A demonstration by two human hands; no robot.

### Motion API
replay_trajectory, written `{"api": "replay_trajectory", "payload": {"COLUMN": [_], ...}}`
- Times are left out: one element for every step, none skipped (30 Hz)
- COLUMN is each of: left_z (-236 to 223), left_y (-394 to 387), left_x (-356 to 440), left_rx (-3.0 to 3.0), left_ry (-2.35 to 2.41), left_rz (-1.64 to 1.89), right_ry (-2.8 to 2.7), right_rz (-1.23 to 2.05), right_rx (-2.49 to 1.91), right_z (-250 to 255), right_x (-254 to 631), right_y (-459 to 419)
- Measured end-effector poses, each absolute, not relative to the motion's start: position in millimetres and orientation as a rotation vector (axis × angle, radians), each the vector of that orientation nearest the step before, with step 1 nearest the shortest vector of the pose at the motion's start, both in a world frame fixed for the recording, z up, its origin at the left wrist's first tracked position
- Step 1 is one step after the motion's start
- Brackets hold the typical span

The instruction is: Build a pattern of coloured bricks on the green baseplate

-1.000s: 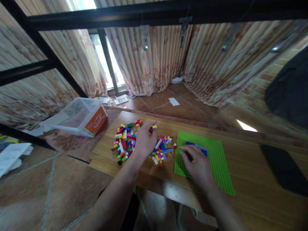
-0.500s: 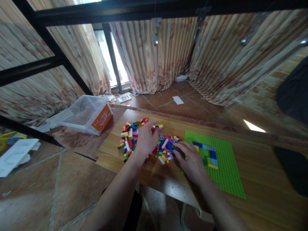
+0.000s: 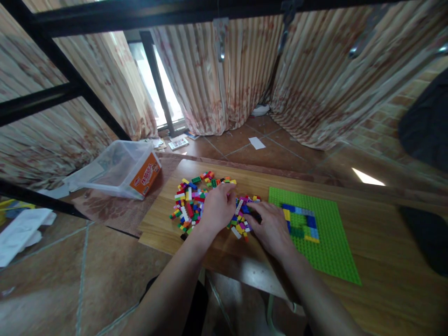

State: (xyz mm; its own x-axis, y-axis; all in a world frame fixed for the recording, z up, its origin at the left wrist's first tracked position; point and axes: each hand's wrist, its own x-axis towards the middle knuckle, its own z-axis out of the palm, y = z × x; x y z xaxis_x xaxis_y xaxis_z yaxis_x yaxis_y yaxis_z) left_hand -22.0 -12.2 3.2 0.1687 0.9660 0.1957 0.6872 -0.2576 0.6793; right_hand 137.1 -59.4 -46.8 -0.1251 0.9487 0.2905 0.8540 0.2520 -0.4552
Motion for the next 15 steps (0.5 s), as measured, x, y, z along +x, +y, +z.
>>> {"api": "replay_trajectory", "payload": {"left_z": [3.1,2.9,2.6,2.1,1.5,0.8,0.1,-0.5,-0.8,-0.8,-0.5,0.3,1.3,2.5,3.6], "left_y": [-12.4,-12.6,-12.6,-12.5,-12.4,-12.2,-12.0,-11.8,-11.5,-11.4,-11.4,-11.5,-11.7,-12.1,-12.6], "left_x": [-21.9,-21.9,-22.0,-22.2,-22.5,-22.8,-23.1,-23.4,-23.5,-23.5,-23.3,-22.9,-22.2,-21.4,-20.3], "left_rx": [2.022,2.031,2.040,2.047,2.055,2.063,2.071,2.074,2.076,2.074,2.070,2.060,2.042,2.019,1.994], "left_ry": [1.563,1.564,1.564,1.565,1.563,1.558,1.553,1.550,1.545,1.540,1.531,1.511,1.476,1.426,1.368], "left_rz": [0.835,0.824,0.818,0.815,0.810,0.805,0.801,0.800,0.799,0.802,0.805,0.804,0.801,0.801,0.802], "right_ry": [-2.018,-2.024,-2.027,-2.027,-2.023,-2.015,-2.004,-1.989,-1.974,-1.955,-1.931,-1.903,-1.873,-1.839,-1.802], "right_rz": [0.235,0.231,0.226,0.223,0.222,0.224,0.231,0.242,0.256,0.274,0.297,0.322,0.353,0.385,0.417], "right_rx": [-1.639,-1.642,-1.643,-1.644,-1.646,-1.647,-1.647,-1.645,-1.641,-1.635,-1.626,-1.614,-1.595,-1.570,-1.539], "right_z": [-46.4,-46.2,-46.2,-46.4,-46.7,-46.8,-46.6,-46.0,-45.0,-43.5,-41.7,-39.6,-37.4,-35.1,-33.0], "right_x": [136.4,135.8,135.4,135.0,134.7,134.4,134.2,134.0,133.8,133.7,133.7,134.0,134.5,135.4,136.6], "right_y": [-58.9,-58.6,-58.4,-58.3,-58.3,-58.3,-58.3,-58.3,-58.4,-58.5,-58.8,-59.1,-59.4,-59.9,-60.4]}}
